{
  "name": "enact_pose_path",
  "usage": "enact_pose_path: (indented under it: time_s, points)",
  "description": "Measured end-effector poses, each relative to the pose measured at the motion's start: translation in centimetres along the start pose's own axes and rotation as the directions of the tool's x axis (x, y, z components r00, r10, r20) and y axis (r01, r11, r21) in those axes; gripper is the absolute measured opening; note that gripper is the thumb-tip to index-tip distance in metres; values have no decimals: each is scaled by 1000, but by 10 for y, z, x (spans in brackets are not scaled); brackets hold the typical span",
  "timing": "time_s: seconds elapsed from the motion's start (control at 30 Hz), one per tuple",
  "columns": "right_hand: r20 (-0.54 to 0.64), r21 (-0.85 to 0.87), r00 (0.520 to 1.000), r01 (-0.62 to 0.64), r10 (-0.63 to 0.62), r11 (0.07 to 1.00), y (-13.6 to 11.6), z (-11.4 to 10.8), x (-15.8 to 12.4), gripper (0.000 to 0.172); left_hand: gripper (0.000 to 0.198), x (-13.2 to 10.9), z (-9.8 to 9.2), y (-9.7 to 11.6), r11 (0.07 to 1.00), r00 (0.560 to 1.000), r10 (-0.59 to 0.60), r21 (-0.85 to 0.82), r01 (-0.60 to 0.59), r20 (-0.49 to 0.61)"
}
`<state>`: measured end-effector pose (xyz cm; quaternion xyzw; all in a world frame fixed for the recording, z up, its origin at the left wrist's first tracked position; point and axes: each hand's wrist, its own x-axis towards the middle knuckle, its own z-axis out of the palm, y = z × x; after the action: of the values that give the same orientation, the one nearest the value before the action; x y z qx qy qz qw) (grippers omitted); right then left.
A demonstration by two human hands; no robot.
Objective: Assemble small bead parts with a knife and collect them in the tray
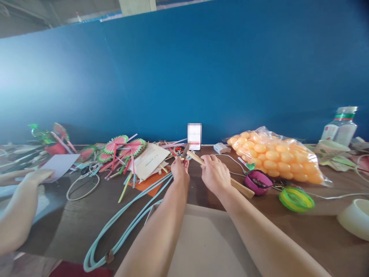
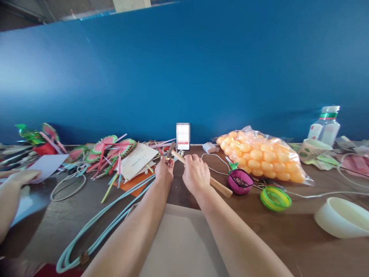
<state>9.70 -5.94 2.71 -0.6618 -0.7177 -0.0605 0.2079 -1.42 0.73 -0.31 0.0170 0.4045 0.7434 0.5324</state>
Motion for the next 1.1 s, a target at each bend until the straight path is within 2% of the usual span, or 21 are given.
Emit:
enact_pose_path:
  time_s: [0.17, 0.3, 0.43, 0.57, 0.7, 0.87, 1.1]
  points:
    - [-68, 7, 997, -27, 27, 1000, 1, 0, 0, 24, 12, -1, 0, 0, 1000, 999, 26, 16, -27, 24]
    - [-32, -6, 999, 11, -11, 1000, 0, -1, 0, 25, 13, -4, 1, 1, 1000, 1000, 11, 20, -11, -4]
    - [-39, -11, 999, 0, 0, 1000, -1, -3, -1, 25, 13, -5, 1, 2, 999, 1000, 29, 22, -29, 6]
    - [4, -16, 1000, 9, -9, 1000, -1, -5, -1, 26, 15, -4, 1, 2, 1000, 1000, 3, 15, -3, -10]
    - [-35, -8, 999, -15, 14, 1000, -1, -4, 0, 26, 13, -4, 1, 2, 1000, 1000, 18, 6, -18, 10]
    - [-10, -5, 1000, 1, -1, 1000, -1, -3, -1, 25, 12, -3, 1, 2, 1000, 1000, -14, -2, 14, -10]
    - [-90, 27, 994, -51, 54, 998, 3, -2, 1, 27, 8, -1, 1, 1, 1000, 999, -3, -24, 3, 32]
